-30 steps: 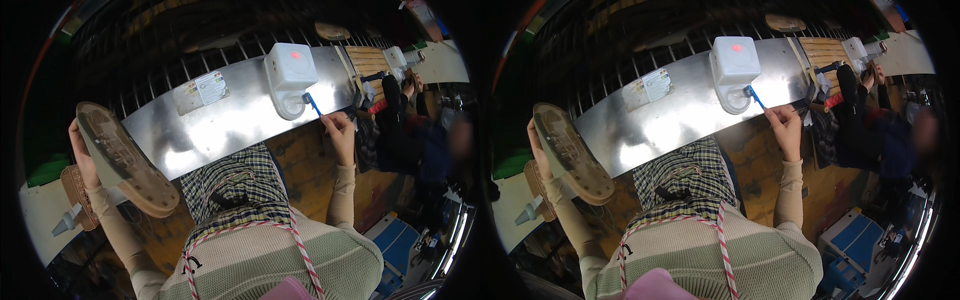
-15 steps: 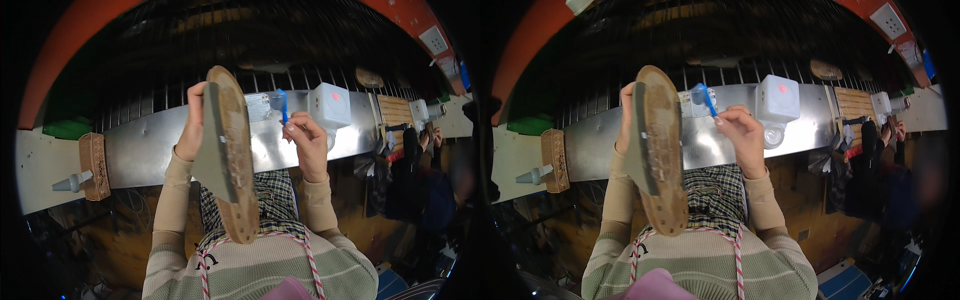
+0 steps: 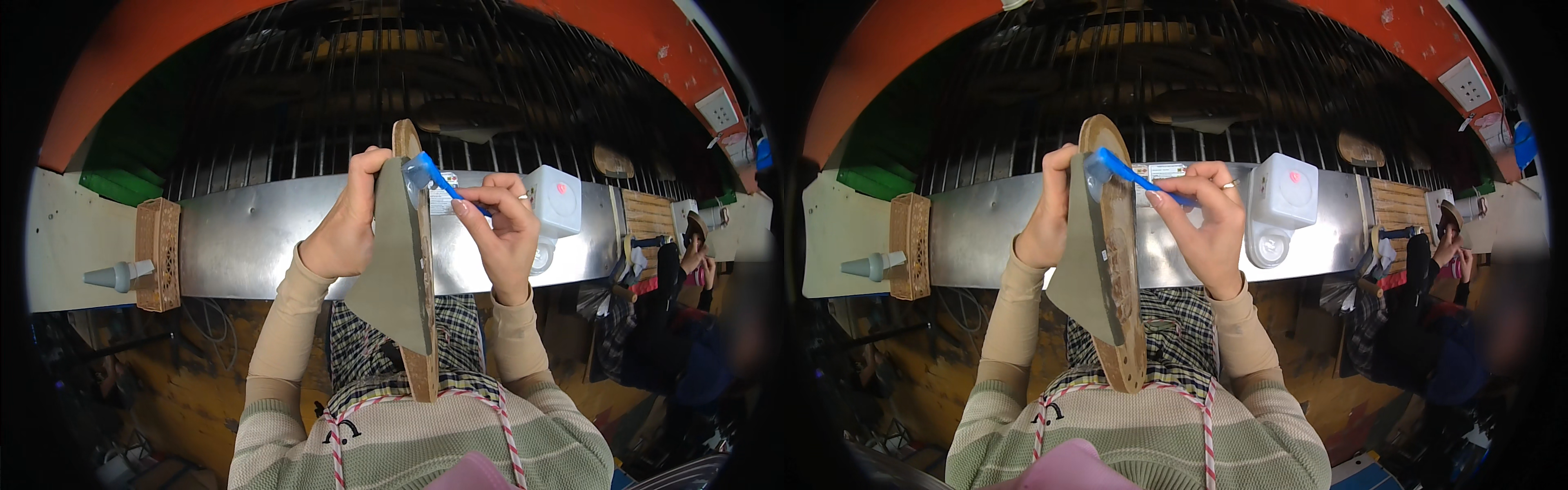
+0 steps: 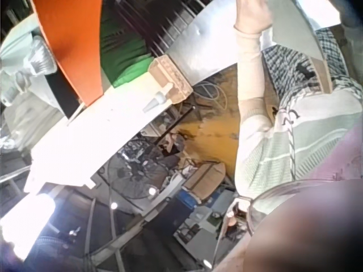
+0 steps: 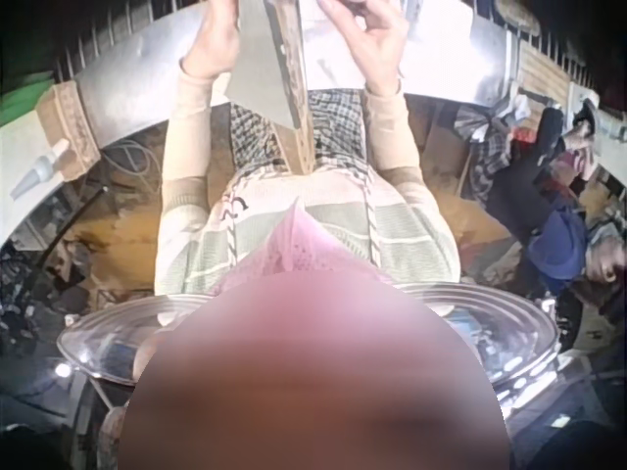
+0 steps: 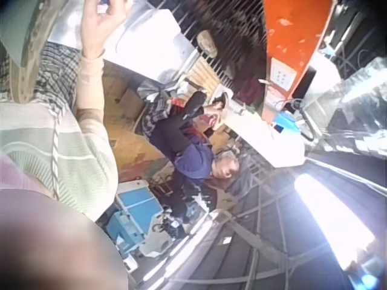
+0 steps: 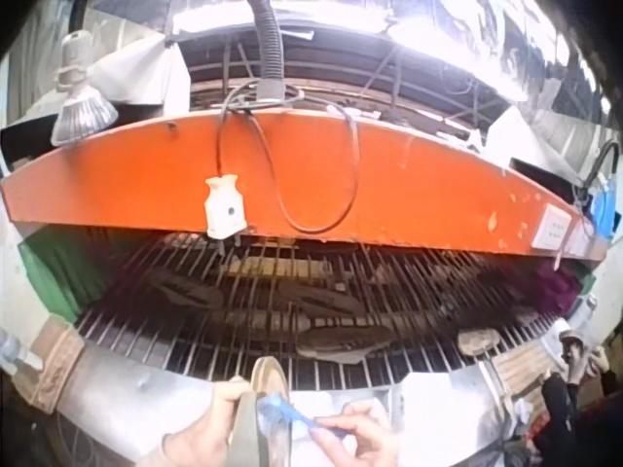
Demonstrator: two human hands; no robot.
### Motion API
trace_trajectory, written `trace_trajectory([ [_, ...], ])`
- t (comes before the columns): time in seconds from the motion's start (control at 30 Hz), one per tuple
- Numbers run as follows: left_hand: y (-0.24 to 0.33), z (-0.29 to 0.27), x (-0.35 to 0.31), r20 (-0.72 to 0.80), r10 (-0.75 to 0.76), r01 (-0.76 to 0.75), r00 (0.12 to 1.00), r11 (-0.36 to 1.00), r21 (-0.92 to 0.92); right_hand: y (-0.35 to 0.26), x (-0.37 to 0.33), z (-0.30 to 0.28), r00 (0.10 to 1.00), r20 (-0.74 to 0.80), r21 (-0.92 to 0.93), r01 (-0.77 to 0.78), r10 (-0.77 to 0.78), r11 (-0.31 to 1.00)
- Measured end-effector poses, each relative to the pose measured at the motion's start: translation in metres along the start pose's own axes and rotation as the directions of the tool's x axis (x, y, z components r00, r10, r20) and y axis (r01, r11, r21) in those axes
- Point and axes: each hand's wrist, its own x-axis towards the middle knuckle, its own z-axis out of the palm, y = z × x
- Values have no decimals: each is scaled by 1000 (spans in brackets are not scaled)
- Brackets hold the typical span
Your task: The person repeatedly picks up a shoe sole, applies a dark substance from a white container using a blue brush, and places the sole back on a metal rack. The process is repeated for multiple soles in a continuous cycle.
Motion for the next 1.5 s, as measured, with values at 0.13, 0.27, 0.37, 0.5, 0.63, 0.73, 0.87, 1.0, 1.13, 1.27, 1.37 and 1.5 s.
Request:
trace_trajectory([
  [0.13, 1, -1, -1, 22, 13, -14, 1000, 999, 30, -2, 11, -3, 992, -15, -155, 120, -124, 981],
  [0.27, 0, -1, -1, 24, 37, -38, 999, 999, 29, -3, 20, -7, 975, -25, -231, 208, -220, 950],
  [0.37, -1, -2, 0, 17, 15, -15, 1000, 1000, 23, -2, 21, -8, 972, -1, -210, 229, -235, 951],
  [0.5, -3, -5, 2, -5, 51, -51, 999, 998, 40, 0, 17, -9, 974, 33, -153, 228, -225, 962],
  [0.63, -4, -6, 3, -22, 43, -42, 999, 998, 43, 1, 13, -12, 972, 68, -113, 233, -226, 966],
  [0.73, -4, -7, 3, -46, 37, -36, 998, 999, 38, 1, 9, -14, 970, 96, -80, 232, -224, 969],
  [0.87, -7, -10, 4, -50, 18, -18, 999, 1000, -6, 0, 2, -15, 971, 113, -56, 217, -210, 975],
  [1.0, -10, -13, 5, -84, -5, 0, 996, 999, -51, -2, -5, -17, 964, 148, -51, 231, -221, 972],
  [1.13, -12, -16, 7, -103, -17, 12, 995, 999, -46, -7, -9, -16, 970, 167, 11, 180, -179, 984],
  [1.27, -13, -8, 5, -126, -112, 85, 986, 976, -199, -6, -4, -11, 986, 119, -27, 117, -113, 993],
  [1.37, -16, -8, 6, -138, -92, 71, 986, 985, -155, -5, -1, -10, 989, 103, -68, 115, -108, 991],
  [1.5, -23, -11, 8, -185, -78, 40, 980, 979, -201, -11, -1, -12, 961, 211, 17, 180, -179, 984],
])
